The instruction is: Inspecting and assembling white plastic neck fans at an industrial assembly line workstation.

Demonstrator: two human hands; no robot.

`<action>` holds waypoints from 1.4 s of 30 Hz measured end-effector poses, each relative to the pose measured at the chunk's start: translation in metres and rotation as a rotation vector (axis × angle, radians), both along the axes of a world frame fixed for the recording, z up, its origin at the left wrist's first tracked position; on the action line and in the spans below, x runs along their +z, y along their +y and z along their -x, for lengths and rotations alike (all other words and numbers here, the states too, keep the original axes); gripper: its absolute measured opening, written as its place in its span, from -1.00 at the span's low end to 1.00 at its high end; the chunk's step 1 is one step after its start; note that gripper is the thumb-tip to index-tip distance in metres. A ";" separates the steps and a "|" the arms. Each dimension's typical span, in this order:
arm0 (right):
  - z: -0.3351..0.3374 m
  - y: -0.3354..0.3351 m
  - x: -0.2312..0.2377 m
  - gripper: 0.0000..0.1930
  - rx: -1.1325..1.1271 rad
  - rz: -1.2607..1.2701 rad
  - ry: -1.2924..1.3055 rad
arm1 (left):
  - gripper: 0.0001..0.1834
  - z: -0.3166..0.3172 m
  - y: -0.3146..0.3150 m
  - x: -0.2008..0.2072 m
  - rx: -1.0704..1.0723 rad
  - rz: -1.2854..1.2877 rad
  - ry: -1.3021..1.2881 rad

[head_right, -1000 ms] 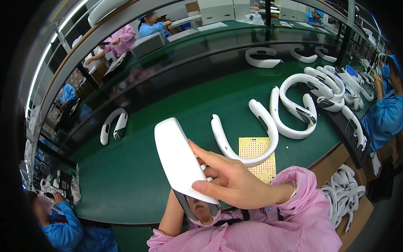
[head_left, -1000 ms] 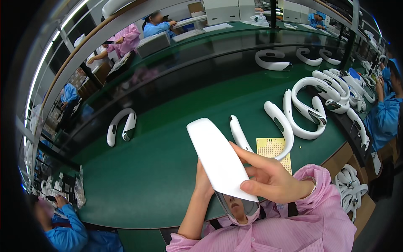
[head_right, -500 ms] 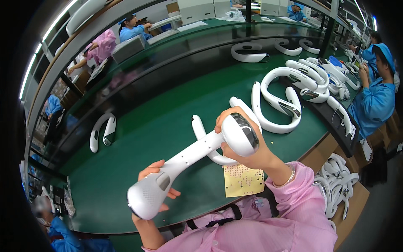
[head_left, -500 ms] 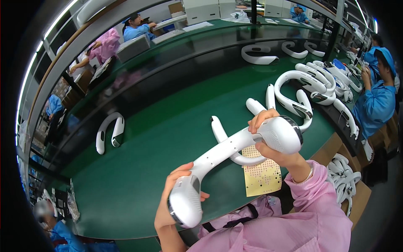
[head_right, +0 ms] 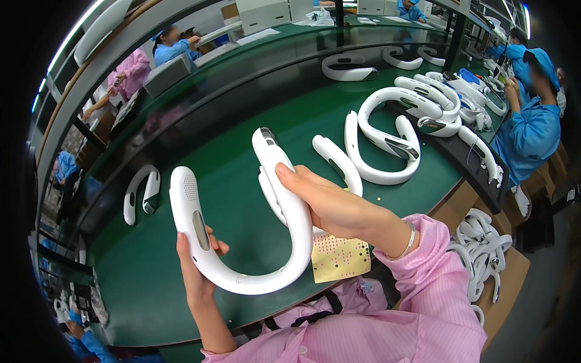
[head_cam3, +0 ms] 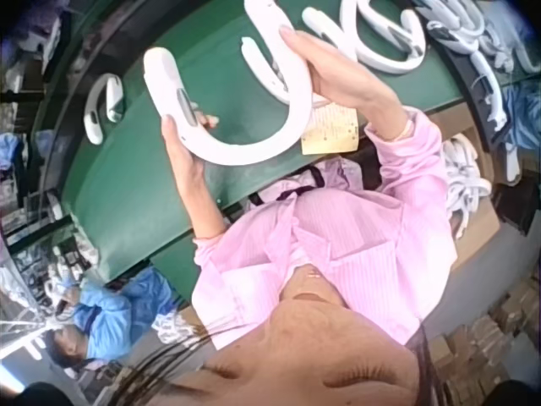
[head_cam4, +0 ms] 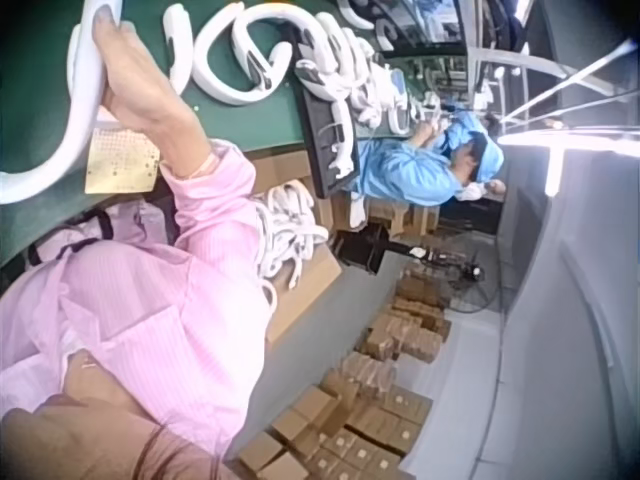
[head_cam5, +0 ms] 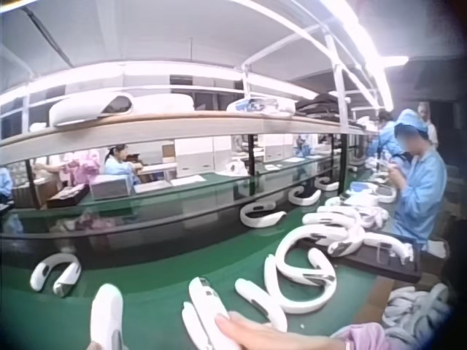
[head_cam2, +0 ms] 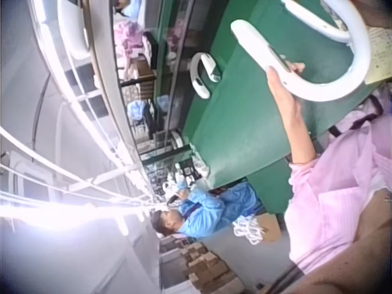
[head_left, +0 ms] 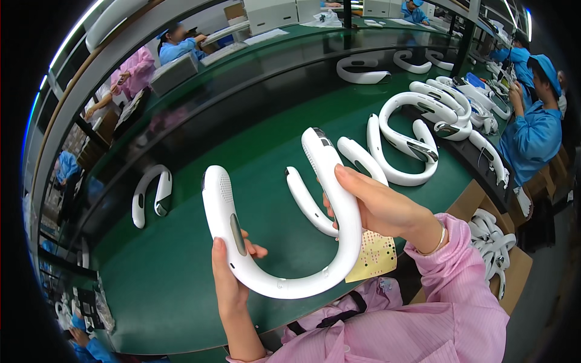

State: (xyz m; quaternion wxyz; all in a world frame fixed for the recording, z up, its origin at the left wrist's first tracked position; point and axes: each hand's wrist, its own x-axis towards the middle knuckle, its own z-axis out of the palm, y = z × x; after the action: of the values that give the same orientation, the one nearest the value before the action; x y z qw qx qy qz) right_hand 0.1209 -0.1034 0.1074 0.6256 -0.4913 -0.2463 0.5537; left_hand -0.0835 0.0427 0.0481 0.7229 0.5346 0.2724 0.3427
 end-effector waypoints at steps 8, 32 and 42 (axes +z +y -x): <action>-0.001 0.016 -0.016 -0.53 -0.024 0.010 -0.067 | -0.36 -0.008 0.009 -0.006 0.000 0.209 0.032; -0.075 0.144 -0.065 -0.64 0.293 0.010 -0.532 | -0.54 -0.025 0.271 -0.058 0.366 -0.830 0.825; -0.008 0.063 -0.060 -0.11 0.020 -0.393 -0.560 | -0.35 0.016 0.034 0.021 -0.279 0.119 -0.470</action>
State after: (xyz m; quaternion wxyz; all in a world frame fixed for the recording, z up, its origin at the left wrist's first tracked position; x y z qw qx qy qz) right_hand 0.1286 -0.0408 0.0478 0.6109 -0.4920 -0.5152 0.3454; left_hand -0.0992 0.0768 0.0690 0.8365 0.4296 0.0406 0.3376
